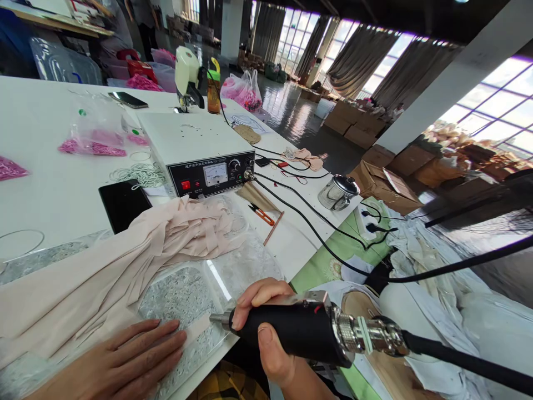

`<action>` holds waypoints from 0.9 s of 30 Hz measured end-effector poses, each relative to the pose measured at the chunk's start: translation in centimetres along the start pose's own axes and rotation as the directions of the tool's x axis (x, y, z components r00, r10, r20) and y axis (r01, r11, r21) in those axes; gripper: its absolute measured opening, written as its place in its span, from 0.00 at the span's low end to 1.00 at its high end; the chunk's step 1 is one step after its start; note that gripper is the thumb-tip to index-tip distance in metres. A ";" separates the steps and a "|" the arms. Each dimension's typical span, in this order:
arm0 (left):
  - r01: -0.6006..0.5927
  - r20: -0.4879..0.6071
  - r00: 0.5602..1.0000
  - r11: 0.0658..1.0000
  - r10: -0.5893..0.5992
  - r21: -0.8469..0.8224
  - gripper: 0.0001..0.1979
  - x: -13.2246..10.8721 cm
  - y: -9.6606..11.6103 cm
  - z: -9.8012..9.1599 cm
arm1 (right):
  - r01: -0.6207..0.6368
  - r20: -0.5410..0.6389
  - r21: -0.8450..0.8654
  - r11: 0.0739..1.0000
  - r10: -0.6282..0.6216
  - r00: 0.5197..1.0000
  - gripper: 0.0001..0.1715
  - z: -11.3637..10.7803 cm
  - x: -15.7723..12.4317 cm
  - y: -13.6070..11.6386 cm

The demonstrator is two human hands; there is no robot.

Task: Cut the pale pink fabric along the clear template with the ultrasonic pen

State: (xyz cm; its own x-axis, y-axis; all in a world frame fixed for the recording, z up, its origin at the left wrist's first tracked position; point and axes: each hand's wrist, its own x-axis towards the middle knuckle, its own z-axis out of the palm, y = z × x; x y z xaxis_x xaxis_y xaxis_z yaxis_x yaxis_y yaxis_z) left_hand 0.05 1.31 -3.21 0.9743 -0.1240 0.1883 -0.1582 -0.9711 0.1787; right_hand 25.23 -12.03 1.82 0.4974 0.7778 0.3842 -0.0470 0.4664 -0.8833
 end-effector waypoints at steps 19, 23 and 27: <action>-0.040 0.003 0.999 0.997 0.040 0.071 0.37 1.2 0.4 -1.3 | -0.021 0.046 0.018 1.000 0.020 0.999 0.11 1.8 -0.3 -0.5; -0.018 -0.009 1.000 1.000 0.017 -0.014 0.37 1.4 0.2 -1.7 | -0.021 0.067 -0.025 0.999 0.023 0.997 0.13 1.7 -0.7 0.3; -0.014 -0.016 1.000 1.000 0.014 -0.001 0.36 1.4 0.2 -1.6 | -0.030 0.111 -0.038 0.999 0.035 0.993 0.14 1.5 -0.7 0.5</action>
State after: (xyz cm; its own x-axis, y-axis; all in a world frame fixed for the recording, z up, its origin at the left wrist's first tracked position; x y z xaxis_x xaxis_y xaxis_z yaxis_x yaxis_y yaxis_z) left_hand 1.10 1.22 -1.37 0.9693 -0.1344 0.2057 -0.1719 -0.9691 0.1768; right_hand 23.59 -11.72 1.49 0.3963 0.8354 0.3809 -0.0290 0.4260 -0.9042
